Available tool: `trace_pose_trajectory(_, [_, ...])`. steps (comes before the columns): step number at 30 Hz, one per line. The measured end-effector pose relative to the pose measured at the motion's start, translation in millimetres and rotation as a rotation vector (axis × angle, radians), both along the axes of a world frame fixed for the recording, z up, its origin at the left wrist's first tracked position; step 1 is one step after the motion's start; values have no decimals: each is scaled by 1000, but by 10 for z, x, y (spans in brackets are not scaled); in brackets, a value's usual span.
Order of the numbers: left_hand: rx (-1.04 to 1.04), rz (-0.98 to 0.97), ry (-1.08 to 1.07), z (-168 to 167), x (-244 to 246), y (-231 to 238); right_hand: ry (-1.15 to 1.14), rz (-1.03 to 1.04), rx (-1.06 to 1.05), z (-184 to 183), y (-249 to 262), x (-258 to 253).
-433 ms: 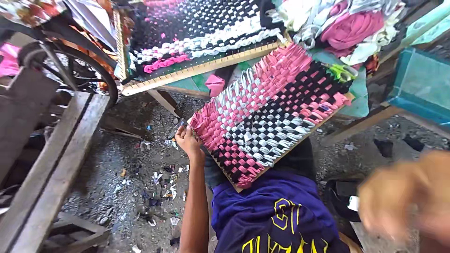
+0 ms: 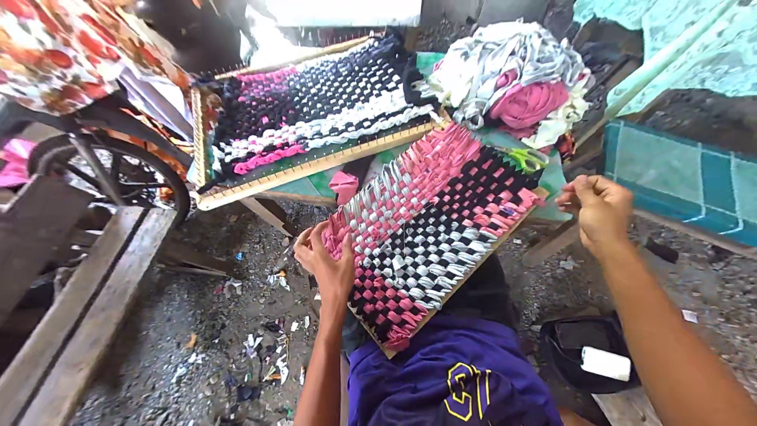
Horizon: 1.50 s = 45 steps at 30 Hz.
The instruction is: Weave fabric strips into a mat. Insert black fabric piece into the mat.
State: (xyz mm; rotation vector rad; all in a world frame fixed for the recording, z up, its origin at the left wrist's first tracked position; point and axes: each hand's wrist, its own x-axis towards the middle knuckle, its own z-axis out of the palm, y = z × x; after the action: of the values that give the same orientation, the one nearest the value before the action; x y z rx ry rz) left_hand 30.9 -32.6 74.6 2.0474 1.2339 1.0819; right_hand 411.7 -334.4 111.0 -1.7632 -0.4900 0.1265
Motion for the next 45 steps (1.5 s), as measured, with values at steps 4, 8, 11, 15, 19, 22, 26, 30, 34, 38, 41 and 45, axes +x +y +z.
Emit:
trace_pose_trajectory(4, [-161, 108, -31, -217, -288, 302, -43, 95, -200, -87, 199, 250])
trace_pose_trajectory(8, [-667, 14, -271, -364, -579, 367, -126, -4, -393, -6, 374, 284])
trace_pose_trajectory(11, [-866, -42, -404, -409, -595, 266, -146, 13, -510, 53, 426, 316])
trace_pose_trajectory(15, [-882, -24, -491, -406, -560, 254, -57, 96, -564, -98, 488, 452])
trace_pose_trajectory(19, [-873, -1, -419, -339, -517, 299, -8, 43, -574, -86, 469, 404])
trace_pose_trajectory(22, [-884, 27, -370, -246, -549, 400, 37, 17, -520, -19, 332, 206])
trace_pose_trajectory(26, [-811, 67, -406, -245, -719, 630, 234, 63, -390, 9, 33, -231])
trace_pose_trajectory(30, [-808, 129, -477, -270, -916, 878, 419, 124, -266, -1, -31, -603])
trace_pose_trajectory(34, [-797, 170, -397, -417, -1128, 1067, 450, 205, -135, -62, 54, -772])
trace_pose_trajectory(38, [-769, 153, -369, -472, -1161, 1111, 326, 321, -170, -169, 145, -737])
trace_pose_trajectory(41, [-718, 144, -290, -436, -1169, 1132, 268, 367, -210, -261, 118, -648])
trace_pose_trajectory(45, [-360, 174, -50, -268, -1132, 1115, 288, 305, -100, -370, 42, -584])
